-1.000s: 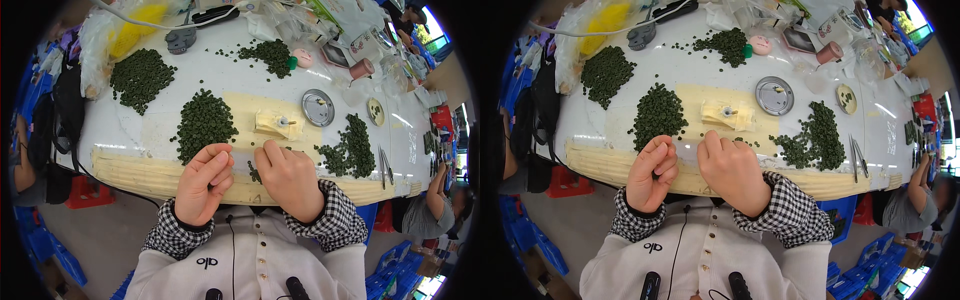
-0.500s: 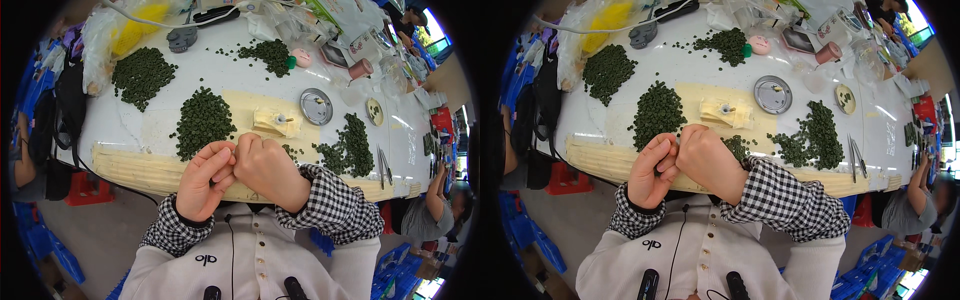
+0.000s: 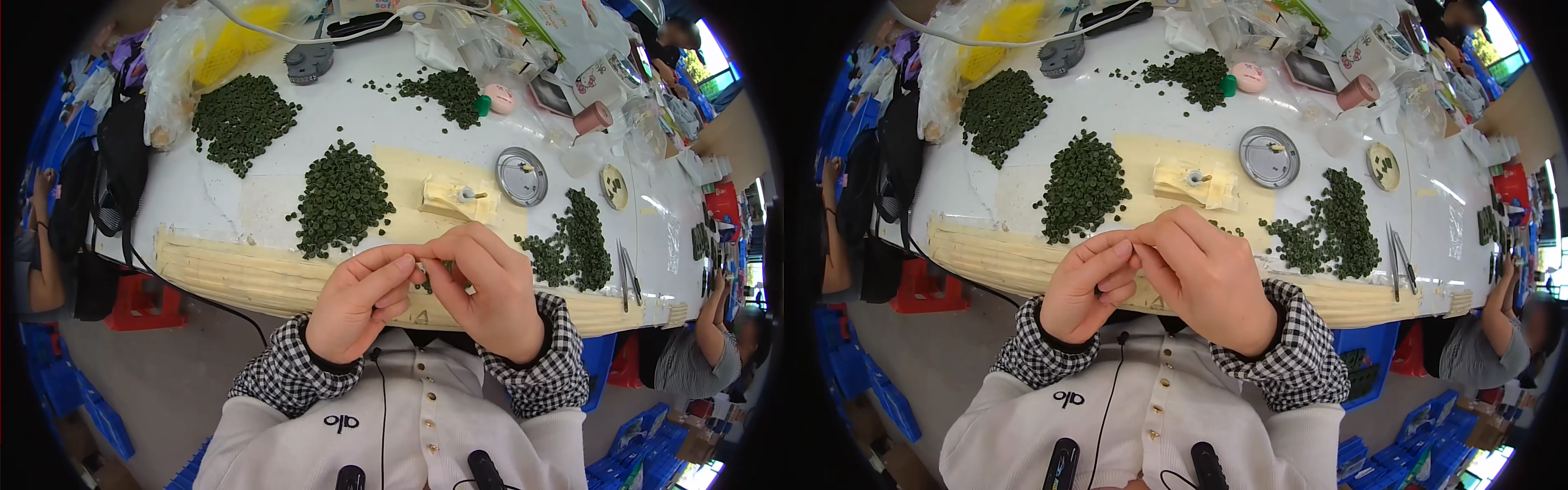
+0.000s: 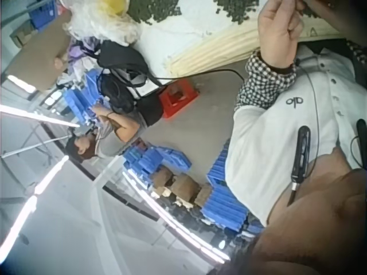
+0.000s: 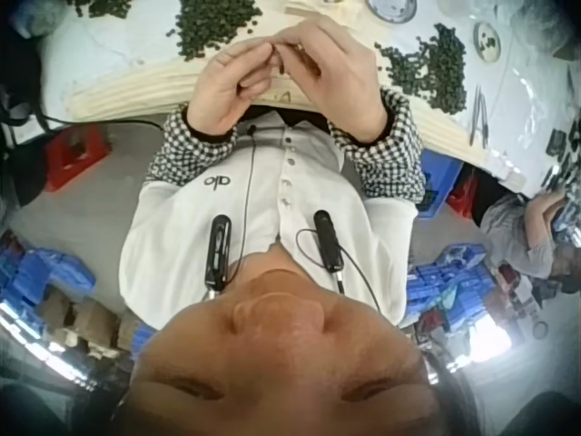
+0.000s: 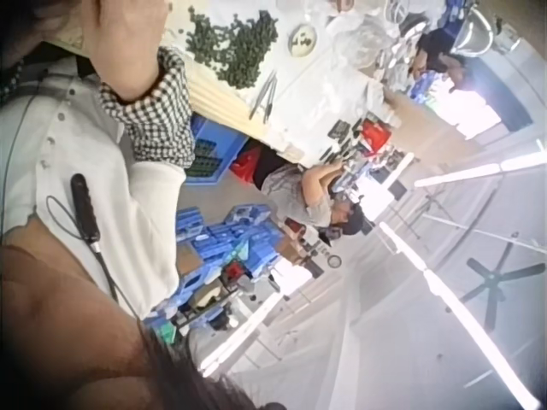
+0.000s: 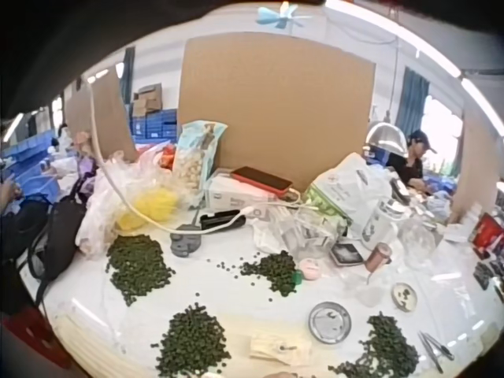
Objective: The recorder is sorting and inspecting small green plastic toy components at a factory assembly station.
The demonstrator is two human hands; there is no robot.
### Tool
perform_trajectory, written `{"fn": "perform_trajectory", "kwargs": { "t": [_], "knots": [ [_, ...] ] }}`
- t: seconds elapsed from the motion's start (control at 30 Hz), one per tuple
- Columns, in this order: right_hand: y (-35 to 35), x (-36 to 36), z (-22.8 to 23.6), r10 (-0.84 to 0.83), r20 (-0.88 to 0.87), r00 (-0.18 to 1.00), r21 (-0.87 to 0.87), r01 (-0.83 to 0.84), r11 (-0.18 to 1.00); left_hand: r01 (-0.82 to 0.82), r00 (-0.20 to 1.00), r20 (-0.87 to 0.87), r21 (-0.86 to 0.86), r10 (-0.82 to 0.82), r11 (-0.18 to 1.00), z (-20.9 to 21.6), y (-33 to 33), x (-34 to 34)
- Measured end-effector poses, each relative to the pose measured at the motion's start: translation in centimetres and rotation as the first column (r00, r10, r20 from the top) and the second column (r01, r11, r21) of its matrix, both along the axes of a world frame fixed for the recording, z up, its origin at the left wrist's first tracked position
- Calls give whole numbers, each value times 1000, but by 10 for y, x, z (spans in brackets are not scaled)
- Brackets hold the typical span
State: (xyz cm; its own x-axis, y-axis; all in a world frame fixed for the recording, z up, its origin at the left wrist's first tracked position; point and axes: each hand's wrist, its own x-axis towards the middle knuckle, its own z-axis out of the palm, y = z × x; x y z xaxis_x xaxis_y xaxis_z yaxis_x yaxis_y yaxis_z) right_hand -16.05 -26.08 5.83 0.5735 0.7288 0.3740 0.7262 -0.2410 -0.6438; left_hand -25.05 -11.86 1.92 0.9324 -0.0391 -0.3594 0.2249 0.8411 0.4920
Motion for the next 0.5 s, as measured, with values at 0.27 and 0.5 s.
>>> {"fn": "perform_trajectory", "kwargs": {
  "t": [0.27, 0.5],
  "knots": [
    [-10, -6, -10, -10, -25, 1000, 83, 12, 996, 90, 996, 22, 19, -90, 996, -2, -4, 0],
    [-22, 1, -17, 57, -116, 992, 138, -41, 990, 115, 993, 13, 115, -117, 987, -9, -8, 3]
  ]
}}
